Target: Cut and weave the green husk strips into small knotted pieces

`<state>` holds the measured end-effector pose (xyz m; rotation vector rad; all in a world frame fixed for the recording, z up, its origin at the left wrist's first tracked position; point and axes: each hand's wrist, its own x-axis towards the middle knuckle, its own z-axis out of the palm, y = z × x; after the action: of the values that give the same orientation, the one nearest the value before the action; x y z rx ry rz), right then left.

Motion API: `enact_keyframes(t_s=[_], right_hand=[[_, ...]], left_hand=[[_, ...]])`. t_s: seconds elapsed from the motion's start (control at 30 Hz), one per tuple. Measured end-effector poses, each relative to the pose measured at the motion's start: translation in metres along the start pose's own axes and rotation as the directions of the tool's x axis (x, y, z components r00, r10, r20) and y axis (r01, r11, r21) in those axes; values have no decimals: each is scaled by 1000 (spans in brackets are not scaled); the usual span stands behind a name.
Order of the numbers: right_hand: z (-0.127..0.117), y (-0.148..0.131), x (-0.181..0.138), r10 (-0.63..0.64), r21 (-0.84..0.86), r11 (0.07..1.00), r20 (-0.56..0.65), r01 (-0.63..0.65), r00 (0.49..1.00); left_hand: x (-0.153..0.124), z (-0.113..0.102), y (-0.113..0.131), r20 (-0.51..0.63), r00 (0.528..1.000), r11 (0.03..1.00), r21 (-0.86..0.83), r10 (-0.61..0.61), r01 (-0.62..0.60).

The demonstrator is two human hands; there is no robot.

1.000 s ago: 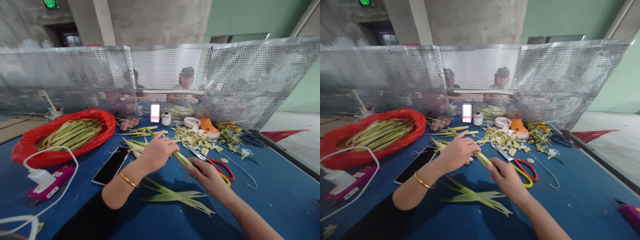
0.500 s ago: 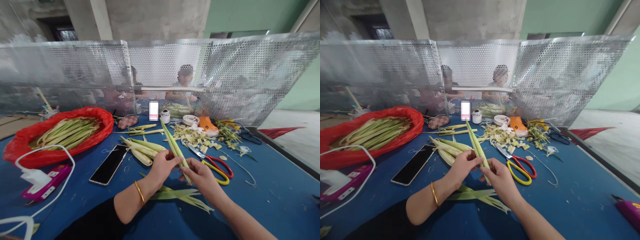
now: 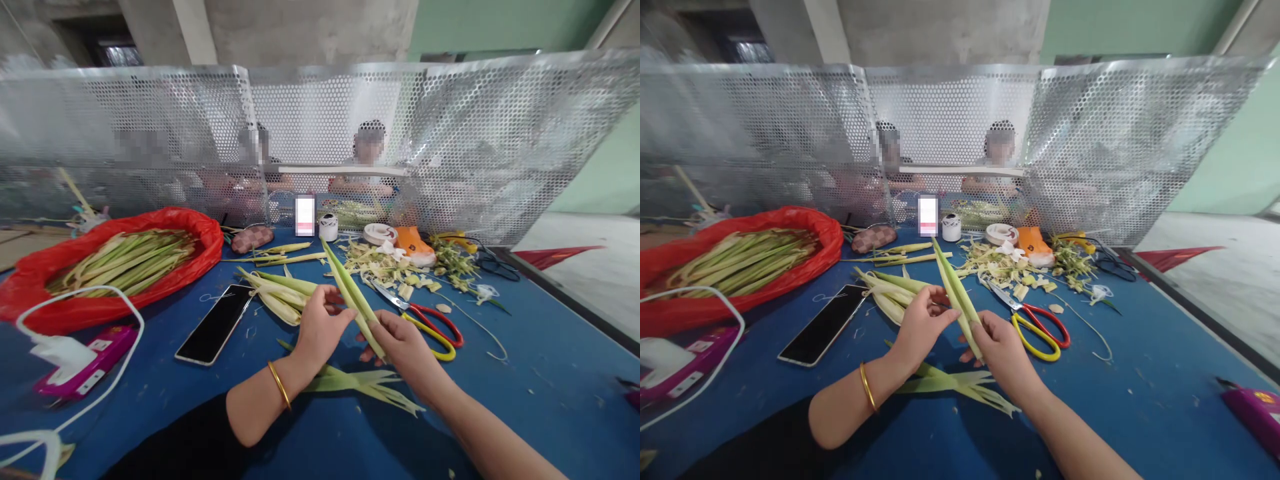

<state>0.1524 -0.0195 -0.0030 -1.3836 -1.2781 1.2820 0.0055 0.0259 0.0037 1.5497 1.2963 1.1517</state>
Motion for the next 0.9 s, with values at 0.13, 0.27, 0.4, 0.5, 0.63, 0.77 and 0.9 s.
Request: enact_keyframes(t_s=[0.13, 0.27, 0.4, 0.5, 0.63, 0.77, 0.9], right_hand=[[-2, 5, 2, -42, -88, 995, -31, 39, 999], [-3, 6, 2, -77, -135, 988, -46, 71, 996], [-3, 5, 1, -134, -191, 974, -51, 122, 990], [-4, 5, 0, -155, -225, 965, -63, 137, 986], [-7, 7, 1, -187, -287, 946, -101, 151, 977], [-9, 6, 2, -211, -323, 932, -118, 163, 970], [-9, 4, 1, -211, -317, 935, -143, 158, 967]], left_hand=[[0, -4, -1, 89, 809, 698, 456, 582, -552], [0, -9, 1, 406, 683, 447, 535, 607, -717], [0, -9, 4, 442, 731, 458, 579, 519, -675], [-1, -10, 6, 426, 734, 495, 548, 528, -674], [-2, -11, 8, 445, 726, 538, 487, 525, -688], [-2, -9, 3, 423, 727, 574, 446, 541, -687], [-2, -7, -4, 355, 696, 570, 402, 624, -716]])
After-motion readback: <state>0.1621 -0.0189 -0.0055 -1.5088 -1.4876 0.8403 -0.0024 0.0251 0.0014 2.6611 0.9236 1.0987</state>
